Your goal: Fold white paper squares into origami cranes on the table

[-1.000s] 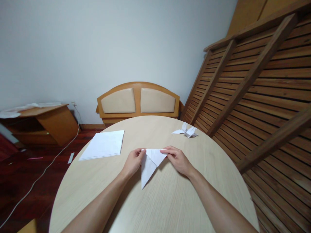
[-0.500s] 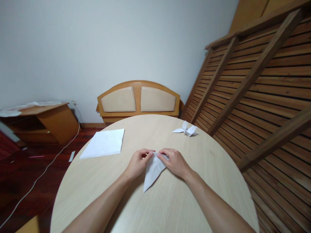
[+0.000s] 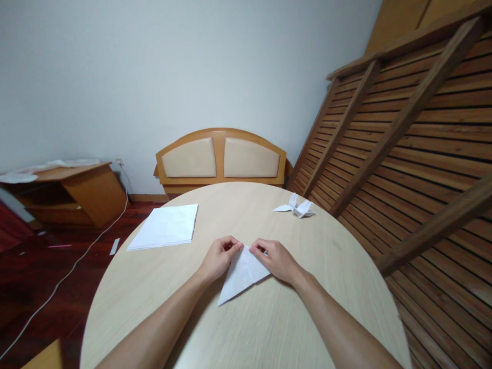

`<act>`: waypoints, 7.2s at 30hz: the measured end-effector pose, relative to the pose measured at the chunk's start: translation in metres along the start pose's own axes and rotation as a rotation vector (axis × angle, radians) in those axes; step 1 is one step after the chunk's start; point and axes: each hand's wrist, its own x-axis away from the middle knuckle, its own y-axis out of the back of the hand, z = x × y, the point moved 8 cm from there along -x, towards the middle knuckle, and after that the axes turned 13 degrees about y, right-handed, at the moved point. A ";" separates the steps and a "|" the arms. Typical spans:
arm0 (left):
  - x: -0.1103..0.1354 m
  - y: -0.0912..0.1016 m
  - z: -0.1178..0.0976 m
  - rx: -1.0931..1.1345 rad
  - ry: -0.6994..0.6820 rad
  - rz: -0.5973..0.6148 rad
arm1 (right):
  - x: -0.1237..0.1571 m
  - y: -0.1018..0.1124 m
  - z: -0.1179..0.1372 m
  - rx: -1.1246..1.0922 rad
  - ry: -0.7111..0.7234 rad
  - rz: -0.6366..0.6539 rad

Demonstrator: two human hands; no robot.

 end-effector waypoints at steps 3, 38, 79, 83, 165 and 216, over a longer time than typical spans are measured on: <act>-0.005 0.010 0.002 0.012 -0.002 -0.048 | 0.002 0.002 -0.008 0.000 -0.025 0.008; 0.003 0.016 -0.003 -0.658 -0.304 -0.281 | 0.010 0.010 -0.032 0.072 -0.092 -0.031; 0.019 -0.021 0.006 -0.977 -0.451 0.141 | 0.017 -0.015 -0.023 0.189 0.069 0.318; 0.020 -0.024 0.002 -0.948 -0.476 0.168 | 0.014 -0.013 -0.021 0.195 0.107 0.276; 0.022 -0.019 -0.016 -0.069 -0.261 0.108 | 0.001 0.009 -0.012 0.399 -0.093 -0.084; 0.006 0.000 -0.014 -0.076 -0.317 -0.047 | 0.005 0.012 -0.032 -0.369 -0.137 -0.348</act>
